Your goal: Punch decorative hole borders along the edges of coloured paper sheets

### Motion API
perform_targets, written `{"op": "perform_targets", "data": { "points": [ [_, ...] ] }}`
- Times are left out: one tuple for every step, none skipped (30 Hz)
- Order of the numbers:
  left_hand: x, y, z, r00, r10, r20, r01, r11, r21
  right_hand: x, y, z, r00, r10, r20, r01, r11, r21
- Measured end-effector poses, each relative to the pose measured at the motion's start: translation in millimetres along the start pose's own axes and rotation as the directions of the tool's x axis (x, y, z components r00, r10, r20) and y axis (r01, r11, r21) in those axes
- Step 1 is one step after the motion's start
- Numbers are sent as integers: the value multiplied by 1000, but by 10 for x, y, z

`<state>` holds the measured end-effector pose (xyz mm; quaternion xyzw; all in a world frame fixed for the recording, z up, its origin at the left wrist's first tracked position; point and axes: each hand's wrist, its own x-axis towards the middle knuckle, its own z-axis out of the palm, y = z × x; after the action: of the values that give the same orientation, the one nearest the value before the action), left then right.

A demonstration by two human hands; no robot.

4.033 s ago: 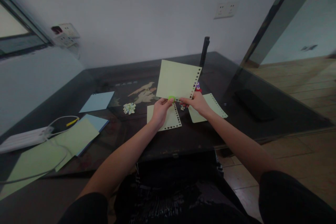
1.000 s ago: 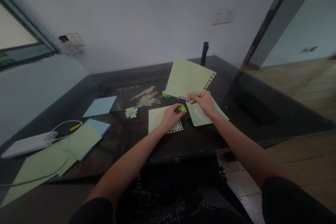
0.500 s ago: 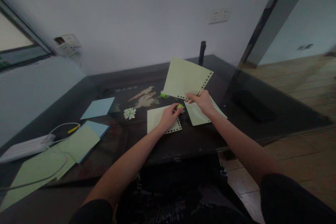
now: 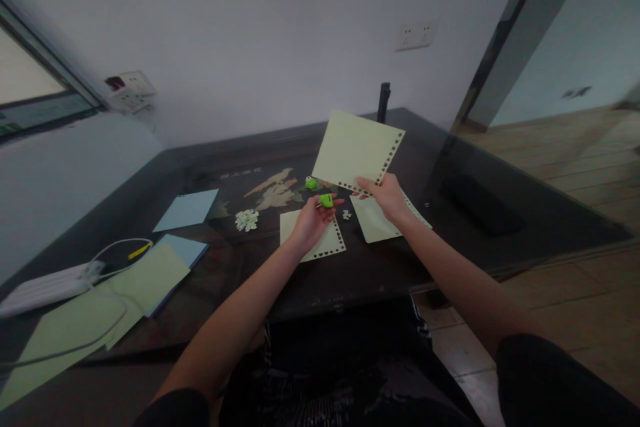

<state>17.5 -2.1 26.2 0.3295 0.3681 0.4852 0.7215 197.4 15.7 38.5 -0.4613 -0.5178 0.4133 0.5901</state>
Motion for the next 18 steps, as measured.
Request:
{"op": "perform_targets", "data": {
  "points": [
    [-3,20,-1,1000,-6,-6,6,1000,-1,5,-16,-7,1000,-12,-12,12,1000,10],
    [-4,36,-6,1000,2,-13,-2,1000,8,10,-38,-18,999,-23,-29,23,999,22],
    [-2,48,-15,1000,22,-19,-22,999,24,15,-65,-34,998,-31,-49,33,999,38],
    [2,57,-25,999,51,-20,-50,998,45,21,-96,-52,996,-36,-76,41,998,57],
    [8,63,-37,996,82,-18,-81,994,72,27,-129,-74,994,-39,-106,48,996,80],
    [16,68,-47,994,112,-6,-110,989,103,33,-165,-98,990,-41,-138,56,992,109],
    [28,74,-53,991,134,10,-135,981,138,38,-201,-124,985,-41,-166,66,987,144],
    [43,83,-54,988,153,30,-156,972,178,42,-240,-150,982,-42,-185,76,981,180],
    [65,95,-49,984,169,50,-176,958,226,45,-280,-177,980,-43,-195,86,973,214],
    [96,110,-37,980,187,68,-198,938,283,45,-321,-204,980,-46,-196,93,967,239],
    [136,128,-19,974,209,85,-225,910,349,43,-363,-231,981,-51,-189,99,962,253],
    [187,148,3,967,235,98,-254,872,418,38,-405,-259,981,-58,-183,105,960,259],
    [250,166,27,959,265,105,-281,826,488,30,-444,-289,982,-65,-178,110,960,259],
    [323,181,51,950,293,105,-301,778,552,19,-480,-321,982,-70,-176,115,960,257],
    [404,190,74,942,321,96,-312,732,606,6,-508,-355,982,-72,-176,117,960,255],
    [491,191,94,932,353,86,-319,682,658,-10,-528,-392,981,-71,-179,116,961,253],
    [579,183,111,916,393,81,-330,621,711,-28,-536,-430,981,-66,-181,110,963,247],
    [666,167,125,901,424,93,-339,553,761,-47,-532,-471,982,-56,-181,99,966,237]
  ]
}}
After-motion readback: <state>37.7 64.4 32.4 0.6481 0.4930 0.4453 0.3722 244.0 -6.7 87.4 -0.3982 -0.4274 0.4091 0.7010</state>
